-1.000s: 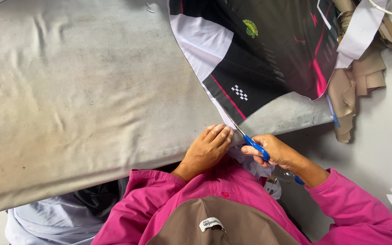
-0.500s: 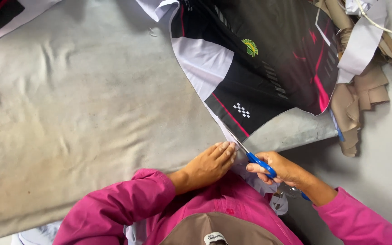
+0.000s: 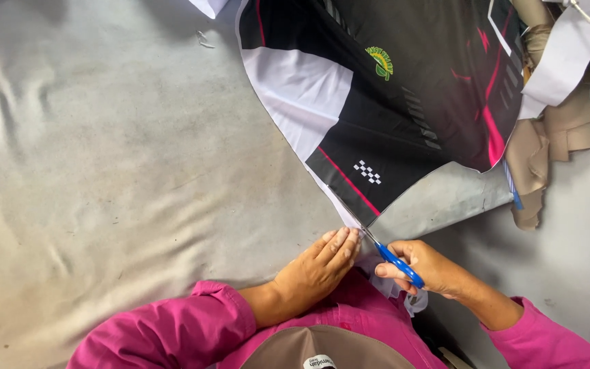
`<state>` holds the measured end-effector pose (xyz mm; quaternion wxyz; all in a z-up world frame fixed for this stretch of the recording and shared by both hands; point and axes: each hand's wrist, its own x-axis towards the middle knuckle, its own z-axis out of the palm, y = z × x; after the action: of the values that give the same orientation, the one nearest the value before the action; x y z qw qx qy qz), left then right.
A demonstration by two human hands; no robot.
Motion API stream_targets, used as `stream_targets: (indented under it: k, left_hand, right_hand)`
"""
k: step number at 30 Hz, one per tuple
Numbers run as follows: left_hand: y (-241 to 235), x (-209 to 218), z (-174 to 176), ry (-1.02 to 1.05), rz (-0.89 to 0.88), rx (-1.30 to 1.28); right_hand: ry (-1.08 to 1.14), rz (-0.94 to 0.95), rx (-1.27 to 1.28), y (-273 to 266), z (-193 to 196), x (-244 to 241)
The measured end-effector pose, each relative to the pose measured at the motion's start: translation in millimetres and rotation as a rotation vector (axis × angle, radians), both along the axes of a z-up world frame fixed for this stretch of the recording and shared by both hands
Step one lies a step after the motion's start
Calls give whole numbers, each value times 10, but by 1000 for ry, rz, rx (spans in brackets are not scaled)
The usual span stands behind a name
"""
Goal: Using scissors to cut out printed jersey patterns from a large sheet of fabric
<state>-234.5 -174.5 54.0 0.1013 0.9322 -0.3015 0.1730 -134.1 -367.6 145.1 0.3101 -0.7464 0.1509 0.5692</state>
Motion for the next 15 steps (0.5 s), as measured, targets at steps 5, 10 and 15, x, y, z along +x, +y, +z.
stream_targets:
  k: [5, 10, 15]
  left_hand:
    - [21, -6, 0, 16, -3, 31]
    - [26, -2, 13, 25, -6, 47]
    - [8, -2, -22, 35, -9, -12]
  right_hand:
    - [36, 11, 22, 6, 3, 44]
    - [18, 47, 44, 74, 46, 97]
    - [-17, -9, 35, 7, -48, 79]
